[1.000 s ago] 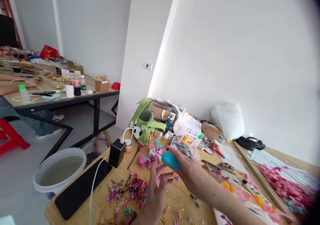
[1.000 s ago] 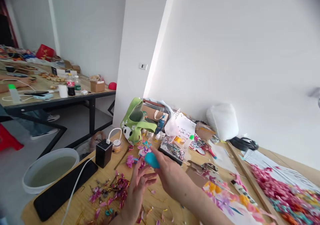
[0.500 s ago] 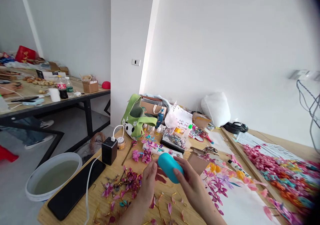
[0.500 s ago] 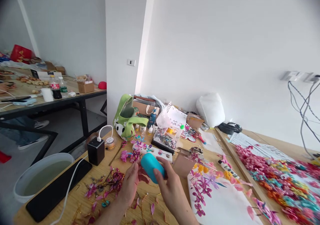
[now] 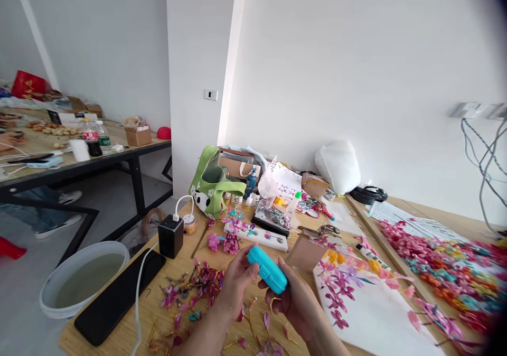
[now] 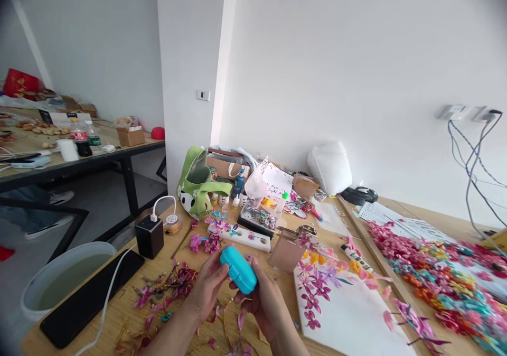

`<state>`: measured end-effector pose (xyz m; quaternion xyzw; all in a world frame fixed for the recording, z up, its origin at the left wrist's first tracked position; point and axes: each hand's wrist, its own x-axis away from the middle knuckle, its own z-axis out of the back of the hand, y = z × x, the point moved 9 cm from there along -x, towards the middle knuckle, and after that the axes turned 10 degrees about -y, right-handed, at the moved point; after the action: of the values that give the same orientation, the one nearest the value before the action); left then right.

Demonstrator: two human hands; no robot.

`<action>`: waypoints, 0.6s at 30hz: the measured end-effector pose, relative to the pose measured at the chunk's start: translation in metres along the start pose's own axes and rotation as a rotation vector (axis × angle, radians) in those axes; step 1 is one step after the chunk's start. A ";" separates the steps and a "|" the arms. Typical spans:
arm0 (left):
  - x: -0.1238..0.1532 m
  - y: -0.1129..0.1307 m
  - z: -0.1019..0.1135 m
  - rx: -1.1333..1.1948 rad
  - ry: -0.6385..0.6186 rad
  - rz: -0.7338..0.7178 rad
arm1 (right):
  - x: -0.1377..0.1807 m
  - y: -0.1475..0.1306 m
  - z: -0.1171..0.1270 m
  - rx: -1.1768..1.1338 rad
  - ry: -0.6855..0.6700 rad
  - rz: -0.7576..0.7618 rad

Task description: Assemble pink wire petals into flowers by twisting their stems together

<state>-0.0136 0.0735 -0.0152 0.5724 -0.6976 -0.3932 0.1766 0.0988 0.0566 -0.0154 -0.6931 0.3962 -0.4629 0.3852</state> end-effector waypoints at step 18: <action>-0.001 -0.009 0.012 0.063 0.151 0.005 | 0.046 -0.054 -0.064 1.795 0.344 1.096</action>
<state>-0.0158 0.0780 -0.0289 0.6039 -0.6958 -0.3261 0.2116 0.0603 0.0256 0.0664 0.1923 0.2168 -0.4405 0.8497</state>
